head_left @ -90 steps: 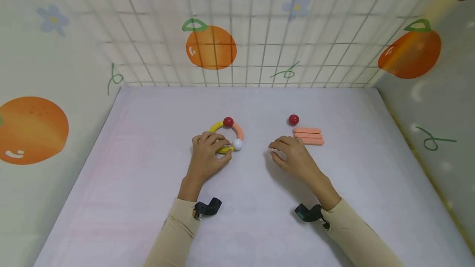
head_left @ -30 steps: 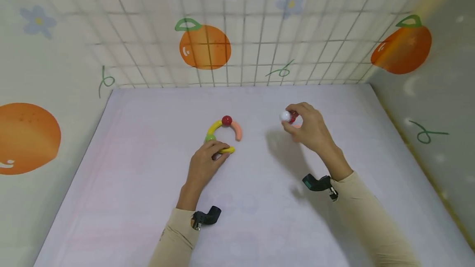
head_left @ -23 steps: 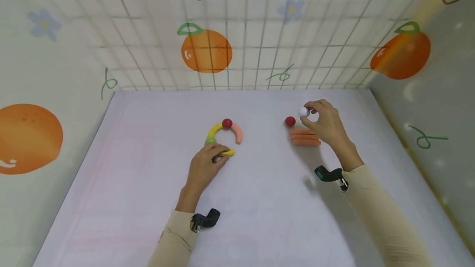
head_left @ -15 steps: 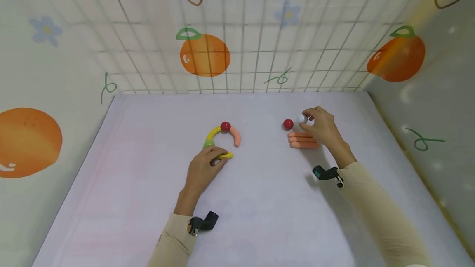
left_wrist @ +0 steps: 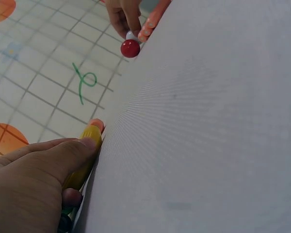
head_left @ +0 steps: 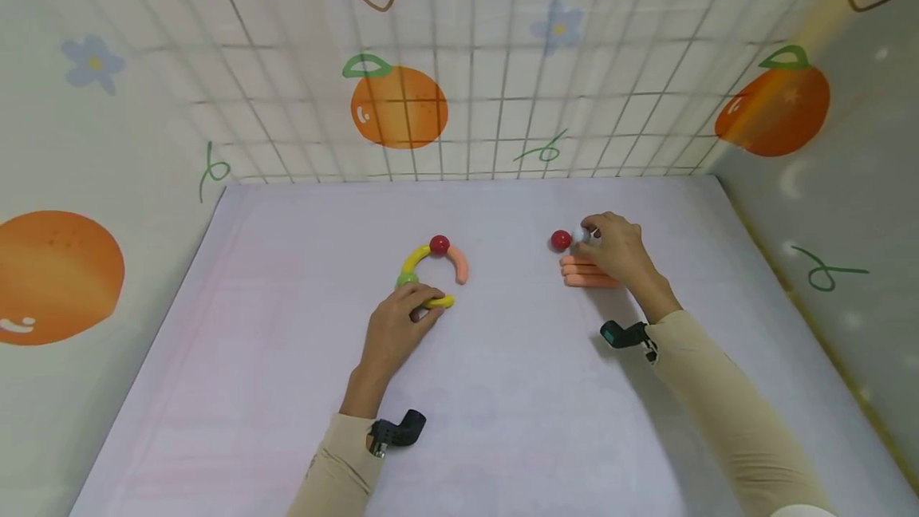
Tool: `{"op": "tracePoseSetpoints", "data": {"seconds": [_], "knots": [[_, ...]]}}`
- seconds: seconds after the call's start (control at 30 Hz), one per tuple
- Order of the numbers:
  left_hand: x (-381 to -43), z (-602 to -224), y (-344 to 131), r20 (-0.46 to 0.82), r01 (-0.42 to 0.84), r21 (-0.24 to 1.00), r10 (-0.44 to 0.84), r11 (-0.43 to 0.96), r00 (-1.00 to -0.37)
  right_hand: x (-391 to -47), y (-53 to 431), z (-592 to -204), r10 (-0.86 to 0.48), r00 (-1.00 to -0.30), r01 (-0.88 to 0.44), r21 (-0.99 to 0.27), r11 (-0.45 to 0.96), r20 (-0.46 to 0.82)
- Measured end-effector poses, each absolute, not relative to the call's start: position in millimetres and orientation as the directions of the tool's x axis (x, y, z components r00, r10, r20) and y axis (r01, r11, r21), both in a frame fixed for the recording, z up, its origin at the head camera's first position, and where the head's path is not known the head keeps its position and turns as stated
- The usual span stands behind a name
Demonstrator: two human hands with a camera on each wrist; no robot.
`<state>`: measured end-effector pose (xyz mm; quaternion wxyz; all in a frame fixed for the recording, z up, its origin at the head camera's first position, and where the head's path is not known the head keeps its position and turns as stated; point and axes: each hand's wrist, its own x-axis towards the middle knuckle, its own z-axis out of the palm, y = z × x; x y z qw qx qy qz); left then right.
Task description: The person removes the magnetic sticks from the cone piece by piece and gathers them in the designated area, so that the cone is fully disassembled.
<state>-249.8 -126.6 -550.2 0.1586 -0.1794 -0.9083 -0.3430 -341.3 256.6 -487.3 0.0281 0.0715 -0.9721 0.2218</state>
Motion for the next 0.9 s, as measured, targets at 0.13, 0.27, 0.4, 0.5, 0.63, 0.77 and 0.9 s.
{"op": "tracePoseSetpoints", "data": {"seconds": [0.13,0.27,0.4,0.5,0.63,0.77,0.9], "knots": [[-250.0,-550.0,-126.4,0.399,0.427,0.567,0.218,0.705,-0.891,-341.4,257.6,-488.8,-0.133,-0.989,-0.148,-0.437,0.887,0.064],[-250.3,-551.1,-126.8,0.400,0.422,0.567,0.212,0.708,-0.892,-340.3,256.8,-488.3,-0.136,-0.990,-0.142,-0.436,0.889,0.046],[-251.0,-551.3,-126.8,0.421,0.448,0.569,0.224,0.690,-0.879,-331.0,253.7,-483.6,-0.124,-0.989,-0.149,-0.418,0.896,0.085],[-253.1,-549.1,-127.9,0.476,0.484,0.562,0.216,0.671,-0.852,-317.6,245.1,-478.0,-0.151,-0.972,-0.213,-0.404,0.890,0.180],[-258.1,-544.2,-133.9,0.596,0.470,0.535,0.082,0.702,-0.799,-296.5,222.0,-471.5,-0.257,-0.910,-0.376,-0.386,0.843,0.325],[-260.9,-544.2,-140.8,0.617,0.381,0.534,-0.040,0.755,-0.786,-279.9,194.8,-469.4,-0.362,-0.836,-0.510,-0.341,0.789,0.413],[-260.4,-548.0,-141.8,0.544,0.323,0.544,-0.032,0.775,-0.839,-268.7,170.0,-471.9,-0.453,-0.784,-0.597,-0.316,0.737,0.425]]}}
